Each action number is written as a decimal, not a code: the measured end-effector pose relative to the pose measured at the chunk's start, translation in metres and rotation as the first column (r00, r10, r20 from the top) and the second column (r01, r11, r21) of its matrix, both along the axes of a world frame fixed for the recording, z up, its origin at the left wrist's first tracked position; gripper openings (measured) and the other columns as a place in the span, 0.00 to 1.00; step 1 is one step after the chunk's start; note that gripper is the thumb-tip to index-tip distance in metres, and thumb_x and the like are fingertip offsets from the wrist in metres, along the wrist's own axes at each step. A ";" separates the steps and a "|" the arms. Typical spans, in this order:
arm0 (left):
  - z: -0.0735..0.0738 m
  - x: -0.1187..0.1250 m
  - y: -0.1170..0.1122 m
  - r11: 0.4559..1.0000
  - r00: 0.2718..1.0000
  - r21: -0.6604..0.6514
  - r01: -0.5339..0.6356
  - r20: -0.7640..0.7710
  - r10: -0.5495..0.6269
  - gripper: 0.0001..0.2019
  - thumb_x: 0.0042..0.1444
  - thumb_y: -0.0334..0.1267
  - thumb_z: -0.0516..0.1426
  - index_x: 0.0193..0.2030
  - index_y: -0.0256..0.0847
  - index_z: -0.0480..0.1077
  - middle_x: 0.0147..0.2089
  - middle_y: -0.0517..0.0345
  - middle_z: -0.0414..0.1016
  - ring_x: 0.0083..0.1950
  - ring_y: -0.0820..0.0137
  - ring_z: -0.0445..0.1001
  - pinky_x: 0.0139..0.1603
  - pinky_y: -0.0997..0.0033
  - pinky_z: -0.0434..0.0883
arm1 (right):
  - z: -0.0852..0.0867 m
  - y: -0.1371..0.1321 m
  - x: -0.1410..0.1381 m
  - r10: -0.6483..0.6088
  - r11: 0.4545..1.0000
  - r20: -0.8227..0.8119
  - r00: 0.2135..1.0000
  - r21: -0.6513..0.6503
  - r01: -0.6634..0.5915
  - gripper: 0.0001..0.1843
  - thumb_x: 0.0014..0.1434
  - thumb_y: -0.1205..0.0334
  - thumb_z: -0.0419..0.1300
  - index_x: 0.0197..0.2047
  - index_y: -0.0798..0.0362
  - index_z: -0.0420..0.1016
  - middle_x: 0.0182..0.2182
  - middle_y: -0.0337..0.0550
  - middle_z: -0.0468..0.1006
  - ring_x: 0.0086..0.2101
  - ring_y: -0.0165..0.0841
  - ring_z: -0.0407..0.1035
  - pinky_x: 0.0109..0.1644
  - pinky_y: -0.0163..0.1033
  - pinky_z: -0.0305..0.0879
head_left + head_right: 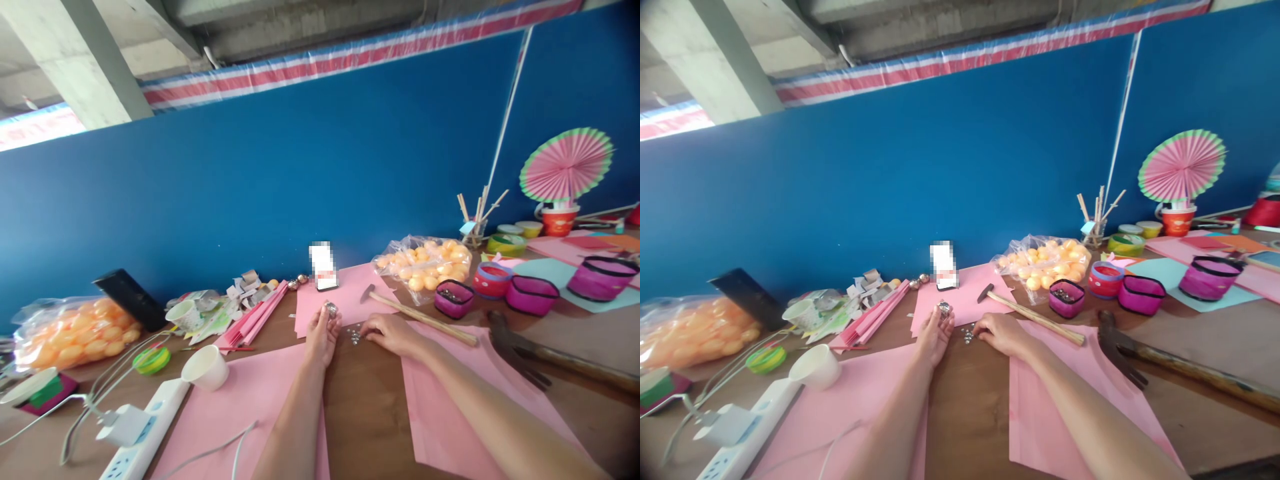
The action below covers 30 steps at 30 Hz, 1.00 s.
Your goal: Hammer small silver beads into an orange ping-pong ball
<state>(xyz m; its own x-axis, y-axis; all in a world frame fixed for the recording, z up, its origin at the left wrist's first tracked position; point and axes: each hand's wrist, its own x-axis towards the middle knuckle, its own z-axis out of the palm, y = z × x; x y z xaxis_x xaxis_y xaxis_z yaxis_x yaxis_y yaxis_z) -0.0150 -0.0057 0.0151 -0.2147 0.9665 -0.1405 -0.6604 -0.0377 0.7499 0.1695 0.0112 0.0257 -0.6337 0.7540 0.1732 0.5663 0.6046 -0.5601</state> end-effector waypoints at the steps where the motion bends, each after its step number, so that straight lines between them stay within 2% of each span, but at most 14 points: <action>1: 0.000 0.000 0.000 1.000 1.000 0.000 0.001 0.000 -0.001 0.11 0.48 0.38 0.58 0.39 0.37 0.68 0.35 0.54 0.73 0.31 0.75 0.73 0.30 0.79 0.72 | 0.001 0.000 0.000 -0.001 1.000 0.001 1.000 0.001 0.001 0.11 0.52 0.65 0.53 0.36 0.48 0.74 0.36 0.40 0.74 0.36 0.31 0.68 0.40 0.33 0.60; 7: -0.001 0.000 0.001 1.000 1.000 -0.003 -0.001 0.011 0.001 0.13 0.47 0.37 0.59 0.40 0.38 0.68 0.35 0.54 0.73 0.31 0.75 0.74 0.30 0.79 0.72 | 0.000 -0.001 -0.003 -0.016 0.999 0.008 1.000 0.028 0.016 0.10 0.53 0.64 0.52 0.34 0.49 0.73 0.36 0.39 0.74 0.35 0.32 0.68 0.39 0.34 0.60; 12: -0.002 0.000 0.002 1.000 1.000 -0.004 -0.003 0.015 0.003 0.13 0.47 0.37 0.59 0.41 0.38 0.68 0.35 0.54 0.73 0.32 0.75 0.74 0.30 0.79 0.72 | -0.005 -0.002 -0.006 -0.061 0.997 -0.024 0.998 0.051 0.062 0.10 0.53 0.64 0.52 0.39 0.49 0.70 0.39 0.40 0.74 0.38 0.33 0.67 0.41 0.35 0.59; 20: -0.001 -0.001 0.001 1.000 1.000 0.006 0.007 0.008 -0.007 0.12 0.47 0.37 0.59 0.40 0.37 0.69 0.35 0.54 0.73 0.32 0.75 0.74 0.31 0.78 0.72 | 0.001 -0.006 -0.008 -0.076 0.991 0.009 0.997 0.113 0.075 0.07 0.54 0.66 0.50 0.35 0.51 0.68 0.34 0.40 0.73 0.35 0.30 0.66 0.38 0.33 0.57; 30: 0.000 0.000 0.001 1.000 1.000 0.001 0.003 0.014 -0.003 0.14 0.47 0.37 0.59 0.43 0.39 0.68 0.35 0.55 0.73 0.31 0.76 0.73 0.30 0.79 0.72 | 0.006 -0.003 -0.002 -0.001 0.986 0.130 0.992 0.163 -0.020 0.12 0.55 0.67 0.49 0.35 0.50 0.74 0.35 0.42 0.73 0.35 0.31 0.67 0.39 0.33 0.58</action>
